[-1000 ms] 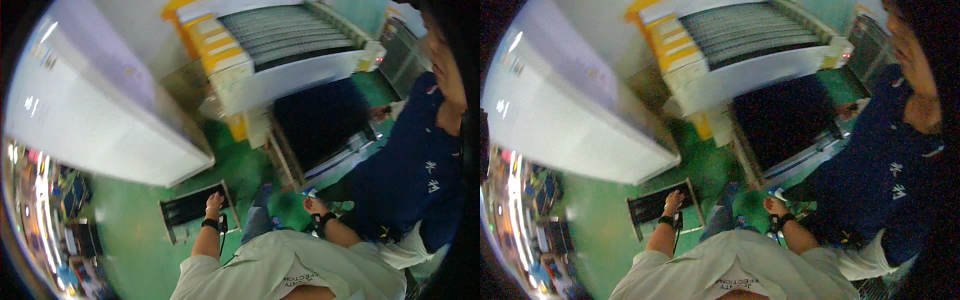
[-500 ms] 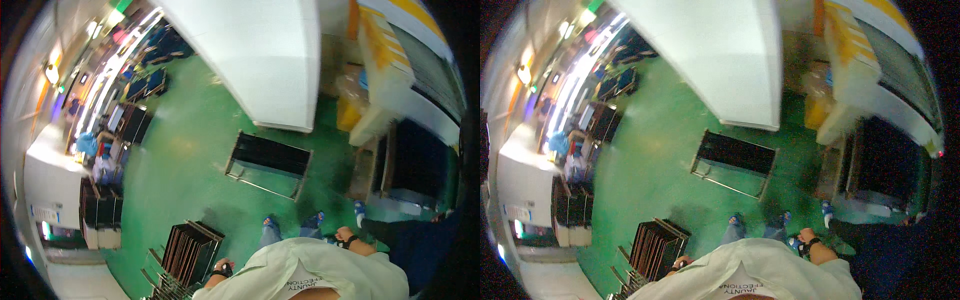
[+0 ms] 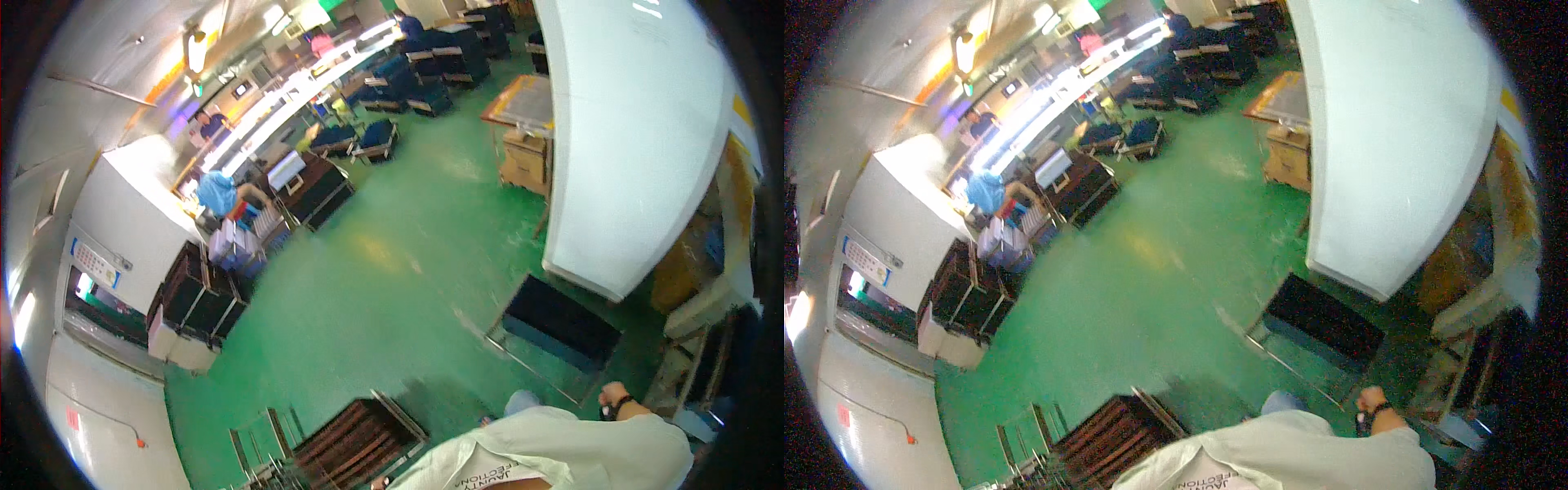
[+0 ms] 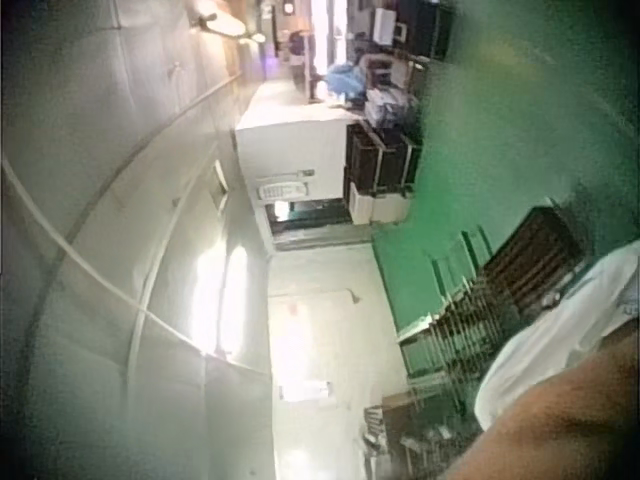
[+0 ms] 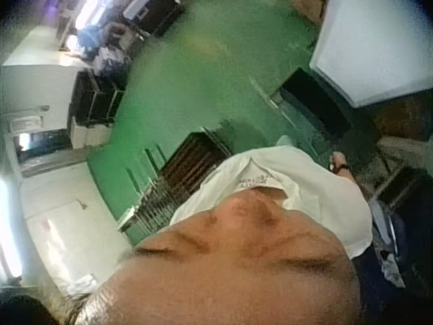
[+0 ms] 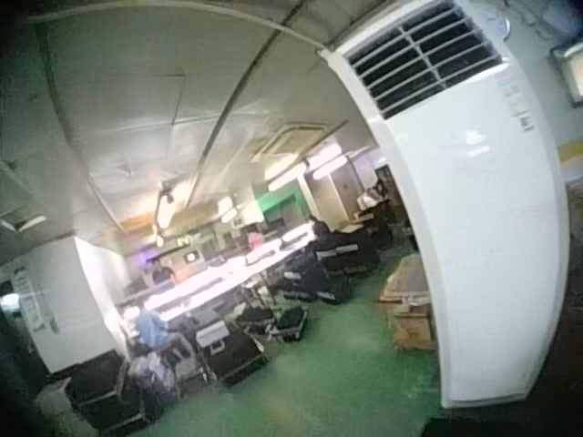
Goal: Inspecting and organizing electronic circuit board panels into racks on a fabrication floor.
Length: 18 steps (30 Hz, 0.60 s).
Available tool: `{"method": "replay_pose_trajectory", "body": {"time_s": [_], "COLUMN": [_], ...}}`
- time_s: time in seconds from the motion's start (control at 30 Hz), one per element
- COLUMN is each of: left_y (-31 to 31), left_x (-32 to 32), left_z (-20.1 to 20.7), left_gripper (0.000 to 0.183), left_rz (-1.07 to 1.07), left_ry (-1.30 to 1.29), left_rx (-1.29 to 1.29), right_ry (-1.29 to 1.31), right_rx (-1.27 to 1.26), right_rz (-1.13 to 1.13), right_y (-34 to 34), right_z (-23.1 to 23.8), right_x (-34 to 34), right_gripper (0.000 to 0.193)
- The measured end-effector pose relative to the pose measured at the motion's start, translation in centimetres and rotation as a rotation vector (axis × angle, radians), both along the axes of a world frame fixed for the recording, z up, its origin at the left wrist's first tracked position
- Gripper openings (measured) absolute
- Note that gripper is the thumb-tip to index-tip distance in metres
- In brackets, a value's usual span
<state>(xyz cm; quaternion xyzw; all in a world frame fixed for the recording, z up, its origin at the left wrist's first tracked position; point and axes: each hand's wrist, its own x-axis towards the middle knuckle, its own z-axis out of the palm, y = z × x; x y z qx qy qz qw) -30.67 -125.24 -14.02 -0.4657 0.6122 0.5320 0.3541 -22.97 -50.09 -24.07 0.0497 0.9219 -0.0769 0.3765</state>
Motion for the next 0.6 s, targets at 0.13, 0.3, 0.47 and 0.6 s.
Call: {"method": "replay_pose_trajectory", "body": {"time_s": [0.13, 0.3, 0.47, 0.6], "left_y": [-1.5, 0.1, 2.4, 3.1], "left_x": [-9.6, -27.0, -44.1, -54.8], "left_z": [-1.2, -1.6, 1.8, 2.5], "left_gripper": [0.039, 0.035, 0.033, 0.031], "left_rz": [0.043, 0.047, 0.011, -0.016], "left_ry": [0.012, 0.122, 0.236, 0.292], "left_rx": [-0.030, -0.013, -0.004, -0.006], "right_ry": [-0.306, -0.198, -0.005, 0.532], "right_rx": [-0.149, -0.021, 0.167, -0.868], "right_rz": [-0.184, -0.153, 0.326, -0.347], "right_y": [-2.3, -3.5, -7.0, -17.9], "right_z": [-2.7, -4.7, -1.1, 8.2], "right_x": [-3.6, -22.0, -58.7, -86.0], "right_gripper": [0.024, 0.022, 0.022, 0.020]}}
